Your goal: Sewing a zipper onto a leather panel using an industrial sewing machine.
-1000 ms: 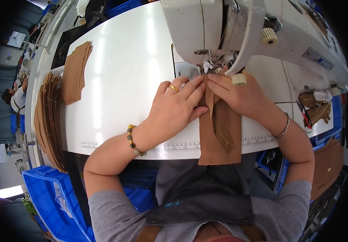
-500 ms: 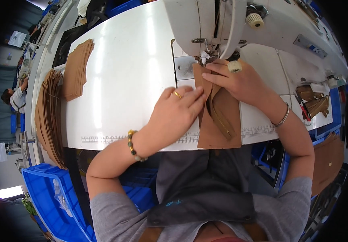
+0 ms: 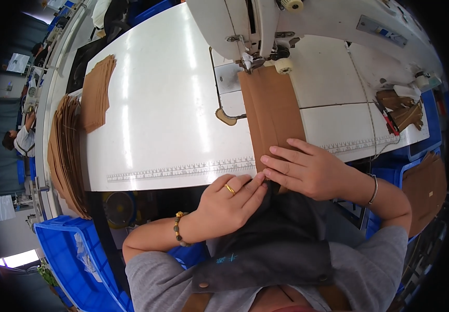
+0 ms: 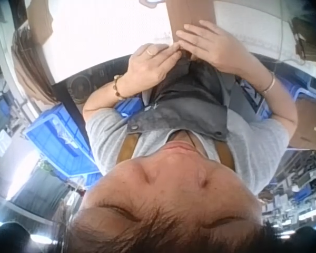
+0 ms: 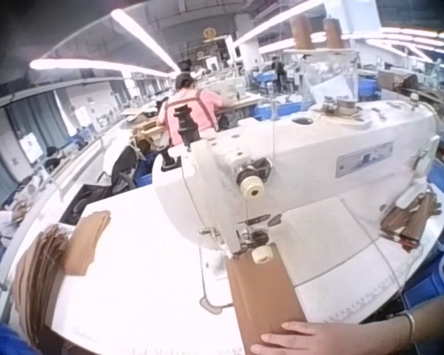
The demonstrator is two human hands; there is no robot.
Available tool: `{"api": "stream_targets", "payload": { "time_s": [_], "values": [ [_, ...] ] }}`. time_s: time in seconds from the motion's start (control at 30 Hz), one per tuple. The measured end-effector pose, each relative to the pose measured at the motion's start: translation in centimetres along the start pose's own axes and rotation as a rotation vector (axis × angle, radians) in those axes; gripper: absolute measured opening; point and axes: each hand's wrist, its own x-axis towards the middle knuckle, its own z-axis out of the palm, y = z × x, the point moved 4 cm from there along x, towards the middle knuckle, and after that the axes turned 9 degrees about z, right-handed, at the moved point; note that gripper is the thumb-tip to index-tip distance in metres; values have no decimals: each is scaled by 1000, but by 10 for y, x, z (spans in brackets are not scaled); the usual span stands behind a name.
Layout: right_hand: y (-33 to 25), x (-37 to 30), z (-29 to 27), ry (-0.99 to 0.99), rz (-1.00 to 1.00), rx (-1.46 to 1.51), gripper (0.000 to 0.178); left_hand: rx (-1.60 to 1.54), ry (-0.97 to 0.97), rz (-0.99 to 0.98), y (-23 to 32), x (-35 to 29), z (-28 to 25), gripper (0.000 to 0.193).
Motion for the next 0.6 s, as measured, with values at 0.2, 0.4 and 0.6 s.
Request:
{"api": "stream_targets", "payload": {
  "time_s": [0.2, 0.4, 0.6],
  "values": [
    [-6, -4, 3, 25, -33, -36, 42, 7, 23, -220, -66, 25, 9, 40],
    [-7, 11, -13, 6, -65, -28, 40, 82, -54, -210, -117, 56, 32, 62],
    [20, 33, -58, 40, -73, -196, 31, 104, -55, -177, -116, 52, 33, 64]
  ]
}}
